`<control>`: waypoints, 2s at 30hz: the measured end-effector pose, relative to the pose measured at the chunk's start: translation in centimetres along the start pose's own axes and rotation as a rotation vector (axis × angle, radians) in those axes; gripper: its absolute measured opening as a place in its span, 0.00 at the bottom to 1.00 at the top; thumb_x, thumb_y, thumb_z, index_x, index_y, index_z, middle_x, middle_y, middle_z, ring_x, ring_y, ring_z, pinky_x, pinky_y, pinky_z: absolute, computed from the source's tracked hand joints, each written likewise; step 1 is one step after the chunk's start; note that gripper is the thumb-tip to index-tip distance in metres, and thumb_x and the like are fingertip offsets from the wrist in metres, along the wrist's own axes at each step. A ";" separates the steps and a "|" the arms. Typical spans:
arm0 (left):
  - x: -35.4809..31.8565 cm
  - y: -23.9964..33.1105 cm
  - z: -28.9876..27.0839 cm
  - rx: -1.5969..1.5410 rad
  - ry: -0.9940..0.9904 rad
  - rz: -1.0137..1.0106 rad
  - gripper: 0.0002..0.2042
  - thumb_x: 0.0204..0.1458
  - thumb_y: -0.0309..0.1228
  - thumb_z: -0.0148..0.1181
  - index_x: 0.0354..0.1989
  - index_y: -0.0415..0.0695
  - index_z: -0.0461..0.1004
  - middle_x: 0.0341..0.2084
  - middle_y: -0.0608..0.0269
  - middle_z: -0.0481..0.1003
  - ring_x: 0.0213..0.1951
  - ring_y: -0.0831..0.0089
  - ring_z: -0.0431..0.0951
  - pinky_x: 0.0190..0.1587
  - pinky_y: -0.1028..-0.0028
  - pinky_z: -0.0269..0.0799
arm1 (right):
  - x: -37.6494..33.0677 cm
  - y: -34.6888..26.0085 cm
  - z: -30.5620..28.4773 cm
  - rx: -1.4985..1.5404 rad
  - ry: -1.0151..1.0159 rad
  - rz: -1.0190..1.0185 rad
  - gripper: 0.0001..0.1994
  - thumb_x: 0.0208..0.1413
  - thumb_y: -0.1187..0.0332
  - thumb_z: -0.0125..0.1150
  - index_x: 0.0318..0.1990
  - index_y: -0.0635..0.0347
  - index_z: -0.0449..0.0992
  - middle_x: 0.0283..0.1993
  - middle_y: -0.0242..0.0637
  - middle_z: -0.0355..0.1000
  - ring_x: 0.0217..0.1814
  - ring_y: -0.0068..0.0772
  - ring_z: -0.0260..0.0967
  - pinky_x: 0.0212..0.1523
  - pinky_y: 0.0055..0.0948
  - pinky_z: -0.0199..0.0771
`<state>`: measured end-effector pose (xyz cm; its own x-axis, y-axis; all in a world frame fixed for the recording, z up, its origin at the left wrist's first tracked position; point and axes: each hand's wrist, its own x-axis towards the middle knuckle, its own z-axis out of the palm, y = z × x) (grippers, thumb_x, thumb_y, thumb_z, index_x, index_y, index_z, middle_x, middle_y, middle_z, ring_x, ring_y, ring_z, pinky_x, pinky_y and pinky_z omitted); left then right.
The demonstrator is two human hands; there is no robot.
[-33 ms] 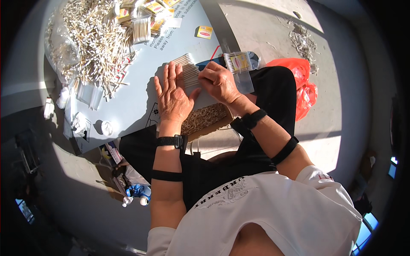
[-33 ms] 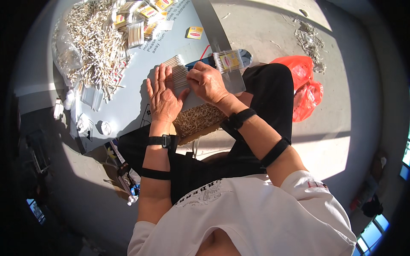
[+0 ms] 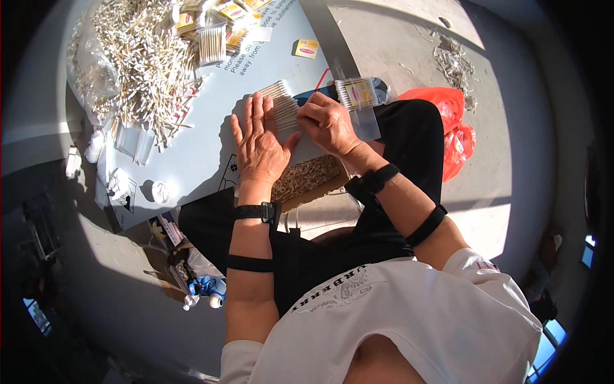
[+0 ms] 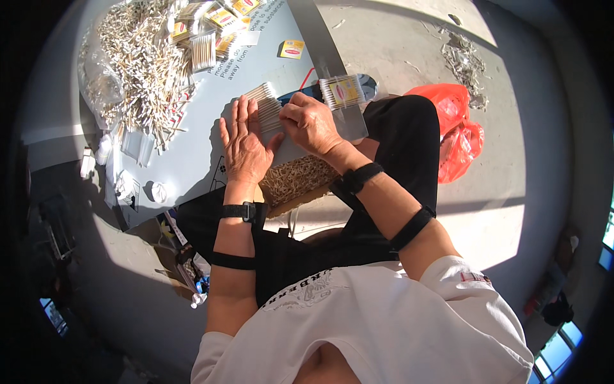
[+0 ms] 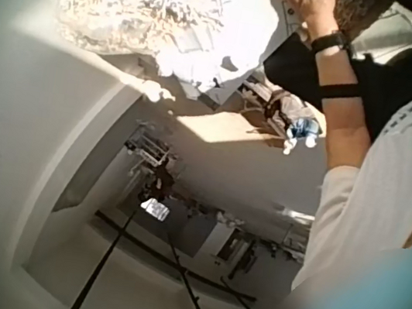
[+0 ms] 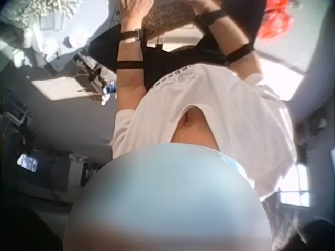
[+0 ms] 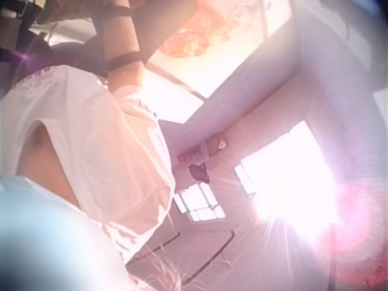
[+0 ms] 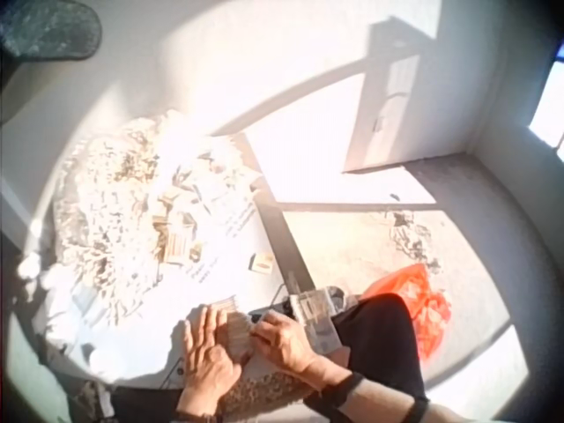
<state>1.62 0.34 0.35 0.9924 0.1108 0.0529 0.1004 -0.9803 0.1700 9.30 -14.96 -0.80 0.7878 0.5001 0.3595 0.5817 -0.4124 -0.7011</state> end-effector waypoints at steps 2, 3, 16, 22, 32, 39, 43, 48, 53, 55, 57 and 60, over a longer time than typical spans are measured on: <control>-0.1 -0.1 0.0 0.003 0.012 0.002 0.42 0.52 0.54 0.57 0.70 0.45 0.48 0.71 0.59 0.46 0.72 0.64 0.42 0.71 0.51 0.34 | 0.1 -0.1 0.0 -0.003 -0.010 -0.001 0.03 0.43 0.72 0.64 0.28 0.56 0.78 0.31 0.36 0.70 0.35 0.41 0.73 0.33 0.35 0.74; -0.1 -0.2 0.1 0.005 0.023 0.005 0.42 0.52 0.54 0.57 0.70 0.45 0.48 0.71 0.59 0.46 0.72 0.64 0.42 0.71 0.51 0.34 | 0.1 -0.1 0.1 -0.007 -0.019 -0.001 0.03 0.44 0.72 0.64 0.29 0.56 0.78 0.31 0.36 0.71 0.35 0.41 0.73 0.33 0.35 0.74; -0.1 -0.2 0.2 0.006 0.020 0.006 0.43 0.52 0.54 0.57 0.70 0.44 0.48 0.71 0.59 0.46 0.72 0.64 0.43 0.71 0.51 0.35 | 0.4 -0.3 0.5 -0.045 0.036 0.074 0.03 0.50 0.69 0.63 0.32 0.54 0.80 0.31 0.34 0.72 0.34 0.41 0.74 0.33 0.35 0.75; -0.1 -0.3 0.3 0.053 0.000 0.011 0.43 0.53 0.59 0.52 0.70 0.41 0.48 0.71 0.57 0.46 0.73 0.64 0.41 0.71 0.51 0.32 | 0.6 -0.3 0.4 0.001 0.011 0.086 0.03 0.49 0.70 0.63 0.32 0.54 0.80 0.31 0.35 0.71 0.34 0.41 0.73 0.33 0.35 0.75; -0.1 -0.4 0.5 0.040 -0.020 0.009 0.44 0.54 0.60 0.48 0.71 0.41 0.45 0.71 0.57 0.45 0.73 0.64 0.40 0.71 0.52 0.29 | 1.9 -0.3 0.9 -0.089 0.007 0.119 0.05 0.50 0.70 0.64 0.34 0.55 0.81 0.33 0.34 0.72 0.36 0.39 0.74 0.35 0.32 0.75; -0.1 -0.4 0.5 0.037 -0.033 0.001 0.44 0.54 0.59 0.48 0.71 0.41 0.45 0.72 0.58 0.45 0.73 0.64 0.40 0.71 0.52 0.29 | 1.5 -0.1 0.8 -0.127 -0.042 0.072 0.04 0.50 0.70 0.63 0.34 0.55 0.81 0.33 0.34 0.72 0.36 0.39 0.74 0.35 0.32 0.75; -0.1 -0.5 0.7 0.024 -0.014 0.011 0.44 0.54 0.59 0.48 0.71 0.41 0.45 0.72 0.58 0.45 0.73 0.64 0.40 0.71 0.52 0.29 | 2.1 -0.2 1.0 -0.036 0.027 0.114 0.04 0.49 0.70 0.63 0.34 0.55 0.81 0.33 0.34 0.72 0.36 0.39 0.74 0.35 0.32 0.75; -0.2 -0.7 0.7 0.021 -0.028 0.016 0.44 0.55 0.60 0.48 0.71 0.41 0.45 0.72 0.58 0.44 0.73 0.64 0.39 0.71 0.52 0.29 | 2.8 -0.2 1.2 -0.039 0.006 0.129 0.05 0.50 0.70 0.62 0.34 0.55 0.80 0.33 0.35 0.72 0.37 0.41 0.74 0.37 0.33 0.74; -0.1 -0.6 0.6 0.010 -0.022 0.017 0.43 0.55 0.59 0.47 0.71 0.42 0.44 0.71 0.57 0.45 0.72 0.63 0.41 0.71 0.51 0.30 | 2.9 -0.2 1.2 -0.064 -0.014 0.132 0.05 0.50 0.70 0.62 0.34 0.55 0.80 0.33 0.35 0.72 0.36 0.41 0.73 0.36 0.34 0.74; -0.1 -0.6 0.6 0.005 -0.022 0.015 0.43 0.55 0.59 0.47 0.71 0.42 0.44 0.71 0.57 0.45 0.72 0.62 0.41 0.70 0.51 0.30 | 2.7 -0.1 1.2 -0.064 -0.014 0.133 0.04 0.50 0.70 0.62 0.34 0.55 0.81 0.32 0.35 0.71 0.36 0.41 0.73 0.36 0.34 0.74; -0.1 -0.5 0.8 0.018 -0.023 0.012 0.44 0.55 0.60 0.47 0.71 0.42 0.44 0.72 0.59 0.44 0.73 0.65 0.39 0.71 0.51 0.29 | 2.5 0.0 1.1 -0.103 -0.054 0.098 0.04 0.49 0.71 0.62 0.33 0.55 0.81 0.32 0.35 0.71 0.35 0.41 0.73 0.36 0.34 0.74; -0.3 -0.7 1.0 0.000 0.008 0.019 0.43 0.55 0.59 0.46 0.71 0.42 0.44 0.71 0.57 0.46 0.72 0.62 0.41 0.70 0.50 0.31 | 2.7 -0.3 0.8 -0.085 -0.087 0.078 0.04 0.48 0.72 0.62 0.32 0.56 0.81 0.32 0.36 0.72 0.35 0.41 0.73 0.36 0.34 0.74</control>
<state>1.36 0.88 -0.75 0.9936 0.0931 0.0639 0.0811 -0.9822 0.1692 11.05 -12.83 -0.10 0.8129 0.5267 0.2487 0.5375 -0.5139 -0.6686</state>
